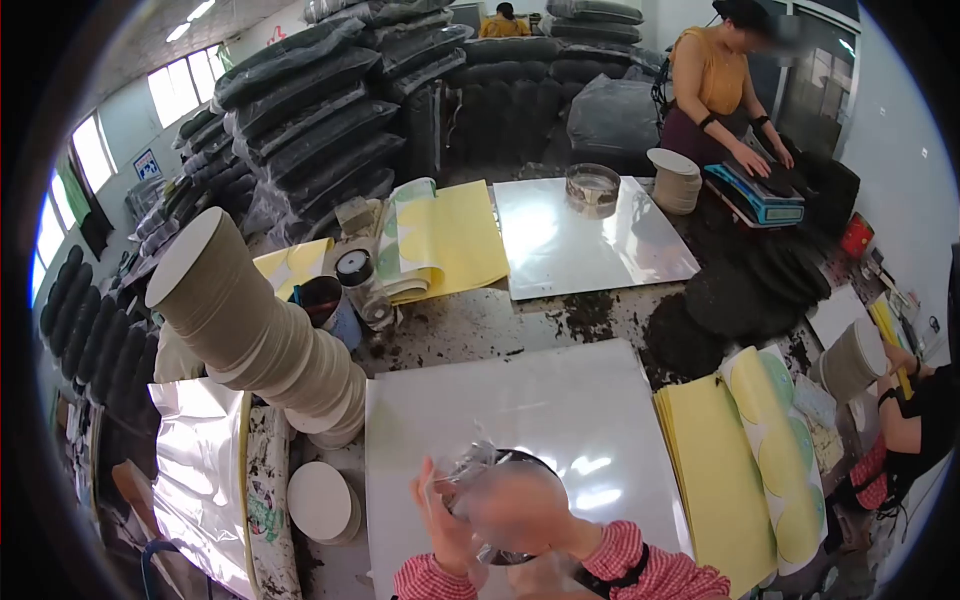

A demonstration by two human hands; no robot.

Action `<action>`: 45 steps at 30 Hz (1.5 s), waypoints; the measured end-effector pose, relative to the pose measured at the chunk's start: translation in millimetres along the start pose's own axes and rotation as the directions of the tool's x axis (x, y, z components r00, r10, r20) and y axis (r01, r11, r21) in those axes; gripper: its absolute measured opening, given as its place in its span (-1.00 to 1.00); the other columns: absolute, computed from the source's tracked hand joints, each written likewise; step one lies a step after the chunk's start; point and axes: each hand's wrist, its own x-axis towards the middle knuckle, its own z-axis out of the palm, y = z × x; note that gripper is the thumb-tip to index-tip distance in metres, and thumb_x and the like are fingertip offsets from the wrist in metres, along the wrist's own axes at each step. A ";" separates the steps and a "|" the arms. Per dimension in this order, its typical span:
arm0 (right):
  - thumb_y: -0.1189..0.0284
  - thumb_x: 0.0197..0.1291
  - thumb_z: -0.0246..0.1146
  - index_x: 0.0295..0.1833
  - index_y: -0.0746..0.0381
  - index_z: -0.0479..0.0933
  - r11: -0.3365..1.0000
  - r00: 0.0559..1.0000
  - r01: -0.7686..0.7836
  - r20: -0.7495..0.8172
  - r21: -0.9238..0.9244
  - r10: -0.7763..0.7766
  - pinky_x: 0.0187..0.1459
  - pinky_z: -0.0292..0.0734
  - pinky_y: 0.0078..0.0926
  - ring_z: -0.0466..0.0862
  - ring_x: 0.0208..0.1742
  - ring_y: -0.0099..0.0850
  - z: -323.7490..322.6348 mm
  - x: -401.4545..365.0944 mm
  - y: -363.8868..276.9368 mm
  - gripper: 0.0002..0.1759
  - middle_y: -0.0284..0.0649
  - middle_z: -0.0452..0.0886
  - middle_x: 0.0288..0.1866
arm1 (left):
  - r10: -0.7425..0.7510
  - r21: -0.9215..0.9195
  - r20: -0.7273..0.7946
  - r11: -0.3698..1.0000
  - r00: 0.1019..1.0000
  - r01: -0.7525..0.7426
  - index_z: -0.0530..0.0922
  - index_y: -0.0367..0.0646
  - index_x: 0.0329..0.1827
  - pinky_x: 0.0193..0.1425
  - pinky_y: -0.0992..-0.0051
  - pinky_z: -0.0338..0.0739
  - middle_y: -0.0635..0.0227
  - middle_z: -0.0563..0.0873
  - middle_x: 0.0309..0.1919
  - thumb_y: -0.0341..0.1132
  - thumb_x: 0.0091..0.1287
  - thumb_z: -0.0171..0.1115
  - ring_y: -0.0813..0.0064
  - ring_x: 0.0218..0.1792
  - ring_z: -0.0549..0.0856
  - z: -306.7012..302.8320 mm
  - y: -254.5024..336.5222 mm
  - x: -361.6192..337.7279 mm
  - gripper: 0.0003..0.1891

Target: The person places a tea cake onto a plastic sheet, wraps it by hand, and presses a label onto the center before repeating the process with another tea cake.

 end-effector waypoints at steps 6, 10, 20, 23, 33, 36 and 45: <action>0.39 0.25 0.23 -0.13 0.25 0.61 0.742 0.452 -0.197 -0.613 0.641 0.648 0.01 0.56 -0.33 0.68 -0.10 -0.26 14.9 11.5 21.0 -0.82 -0.16 0.65 -0.15 | 0.159 -0.155 0.364 0.982 0.918 -0.108 0.50 -0.24 0.27 0.38 0.09 0.42 0.15 0.63 -0.03 -0.29 0.00 0.55 0.15 0.02 0.63 -6.0 -0.1 0.4 -0.30; 0.56 0.07 0.41 -0.11 0.32 0.63 0.955 0.949 -0.298 -0.103 0.007 0.297 0.08 0.57 -0.31 0.67 -0.02 -0.24 4.0 -7.6 -36.8 -0.76 -0.14 0.68 -0.06 | 0.173 0.165 0.446 0.949 0.878 -0.270 0.55 -0.24 -0.10 0.36 0.06 0.43 0.17 0.65 -0.04 -0.39 0.01 0.43 0.12 0.02 0.62 -1.9 11.8 5.2 -0.63; 0.55 0.05 0.45 -0.11 0.28 0.68 0.787 0.812 -0.532 0.077 -0.311 0.579 0.01 0.62 -0.34 0.74 -0.06 -0.20 -24.4 -30.3 -22.1 -0.75 -0.10 0.73 -0.11 | 0.144 0.199 0.640 0.918 0.755 -0.344 0.28 -0.41 0.45 0.61 0.06 0.07 -0.12 0.29 0.50 -0.03 0.14 0.36 0.04 0.54 0.28 -5.0 17.5 3.2 -0.12; 0.43 0.10 0.45 -0.03 0.28 0.63 0.578 0.761 -0.647 -0.380 -0.498 0.525 0.05 0.58 -0.33 0.70 -0.02 -0.17 -128.2 -76.1 -39.8 -0.69 -0.11 0.70 -0.11 | 0.113 0.248 0.647 0.904 0.754 -0.348 0.28 -0.43 0.47 0.63 0.06 -0.03 -0.12 0.25 0.52 0.17 0.22 0.30 0.05 0.58 0.20 -4.4 21.3 0.8 -0.06; -0.22 0.34 0.06 -0.32 0.33 0.64 -0.285 0.324 -0.627 -0.575 -0.726 0.752 -0.13 0.57 0.05 0.69 -0.22 0.13 -234.8 -203.1 -81.7 -0.26 0.15 0.68 -0.30 | 0.124 0.258 0.677 0.883 0.726 -0.391 0.29 -0.46 0.45 0.64 0.02 -0.11 -0.17 0.24 0.52 0.13 0.15 0.41 -0.01 0.58 0.18 -0.2 20.3 -0.4 -0.02; -0.10 0.35 0.16 -0.15 0.35 0.64 -0.077 0.207 -0.813 -0.410 -0.577 0.888 -0.08 0.62 -0.07 0.71 -0.22 0.14 -126.2 -176.9 -103.8 -0.37 0.12 0.70 -0.31 | 0.114 0.255 0.700 0.882 0.705 -0.397 0.26 -0.48 0.45 0.63 -0.02 -0.11 -0.19 0.23 0.51 0.10 0.13 0.43 -0.05 0.57 0.17 -2.1 23.0 1.7 -0.01; 0.50 0.12 0.40 -0.04 0.24 0.69 -0.315 0.704 -0.636 -0.697 -0.704 0.137 0.14 0.59 -0.16 0.70 0.12 -0.13 -194.2 -355.5 -177.9 -0.74 -0.11 0.75 -0.05 | 0.108 0.276 0.691 0.874 0.715 -0.399 0.23 -0.52 0.45 0.62 -0.05 -0.10 -0.21 0.21 0.51 0.03 0.11 0.44 -0.12 0.56 0.15 -1.0 22.6 1.5 -0.01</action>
